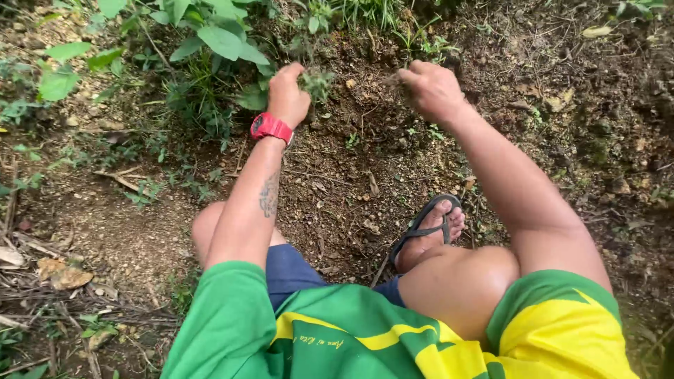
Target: Manually pulling weeds out of the soil in an outdoor garden area.
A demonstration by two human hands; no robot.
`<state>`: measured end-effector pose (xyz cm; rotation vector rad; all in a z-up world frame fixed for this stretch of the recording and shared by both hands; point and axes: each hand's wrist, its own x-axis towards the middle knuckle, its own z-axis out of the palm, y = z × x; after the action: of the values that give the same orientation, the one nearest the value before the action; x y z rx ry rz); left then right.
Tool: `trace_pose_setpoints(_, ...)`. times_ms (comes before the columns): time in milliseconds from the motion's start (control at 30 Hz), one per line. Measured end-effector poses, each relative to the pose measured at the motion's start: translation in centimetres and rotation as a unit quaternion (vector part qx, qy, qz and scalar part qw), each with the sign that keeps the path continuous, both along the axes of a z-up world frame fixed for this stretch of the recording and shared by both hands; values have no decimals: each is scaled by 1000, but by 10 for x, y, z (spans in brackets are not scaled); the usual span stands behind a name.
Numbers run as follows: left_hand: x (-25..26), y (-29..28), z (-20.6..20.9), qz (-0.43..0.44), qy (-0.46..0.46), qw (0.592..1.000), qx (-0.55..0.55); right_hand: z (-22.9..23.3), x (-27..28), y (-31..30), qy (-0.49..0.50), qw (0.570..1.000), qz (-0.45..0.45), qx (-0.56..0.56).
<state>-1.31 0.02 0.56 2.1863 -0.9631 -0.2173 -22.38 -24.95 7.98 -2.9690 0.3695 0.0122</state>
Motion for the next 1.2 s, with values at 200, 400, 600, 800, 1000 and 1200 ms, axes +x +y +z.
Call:
trace_pose_setpoints(200,-24,-12,15,55,155,986,-23,-19,40,-6,-13,988,81,-133)
trace_pose_setpoints(400,-33,-18,-3,42,171,984,-29,-22,35,-29,74,972,38,-218)
trace_pose_setpoints(600,-44,-58,-1,15,173,985,-3,-24,14,-59,125,980,-12,-155)
trace_pose_setpoints(800,-58,-123,4,-49,165,985,-14,-15,-4,-56,72,995,-30,-67)
trace_pose_setpoints(1000,-78,-176,3,19,261,965,7,-35,-48,-28,-18,996,-81,-45)
trace_pose_setpoints(1200,-111,-213,0,23,212,977,24,-27,-95,-47,-248,965,-70,48)
